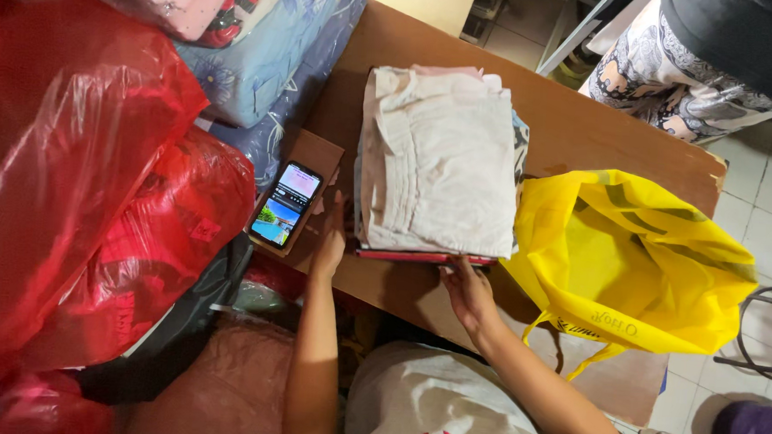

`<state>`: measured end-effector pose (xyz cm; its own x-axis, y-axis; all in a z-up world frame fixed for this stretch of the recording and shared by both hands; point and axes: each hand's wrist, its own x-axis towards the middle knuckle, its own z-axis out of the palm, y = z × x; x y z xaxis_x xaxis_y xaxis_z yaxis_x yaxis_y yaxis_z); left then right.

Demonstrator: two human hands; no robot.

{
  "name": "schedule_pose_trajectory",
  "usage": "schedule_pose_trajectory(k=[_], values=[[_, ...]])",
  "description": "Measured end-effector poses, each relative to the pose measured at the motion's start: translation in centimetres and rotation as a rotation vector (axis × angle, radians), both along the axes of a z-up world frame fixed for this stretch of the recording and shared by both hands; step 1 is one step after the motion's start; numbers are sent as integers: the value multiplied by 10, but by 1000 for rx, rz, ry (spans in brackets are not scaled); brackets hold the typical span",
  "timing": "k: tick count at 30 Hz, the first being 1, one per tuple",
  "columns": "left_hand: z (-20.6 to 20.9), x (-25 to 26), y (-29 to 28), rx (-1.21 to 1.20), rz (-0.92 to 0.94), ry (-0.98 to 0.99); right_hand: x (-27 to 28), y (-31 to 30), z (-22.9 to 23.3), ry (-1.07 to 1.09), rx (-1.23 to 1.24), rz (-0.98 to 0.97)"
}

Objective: The person folds a white pair of shorts on a wooden table, smoothing the fabric and aligning the edges. They then place the folded shorts into a yellow tote bag along with other folded garments and adjust the bag's handles.

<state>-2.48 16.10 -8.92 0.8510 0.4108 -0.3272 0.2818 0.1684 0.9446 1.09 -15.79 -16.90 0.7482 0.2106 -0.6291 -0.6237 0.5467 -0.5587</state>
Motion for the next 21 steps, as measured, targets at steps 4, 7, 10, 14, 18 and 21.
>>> schedule_pose_trajectory(k=[4,7,10,14,18,21], values=[[-8,-16,-12,9,-147,99,-15,-27,10,-7,27,62],[-31,-29,-23,120,-218,-142,-14,-33,18,43,-19,98],[-40,-37,-27,229,-184,-5,-13,-31,23,85,-61,103],[-35,-49,-37,307,-192,136,-26,-35,47,-129,-175,251],[-30,-58,-42,244,-155,34,-30,-33,121,-531,-680,530],[-18,-56,-43,213,-62,-28,-24,-32,188,-759,-932,346]])
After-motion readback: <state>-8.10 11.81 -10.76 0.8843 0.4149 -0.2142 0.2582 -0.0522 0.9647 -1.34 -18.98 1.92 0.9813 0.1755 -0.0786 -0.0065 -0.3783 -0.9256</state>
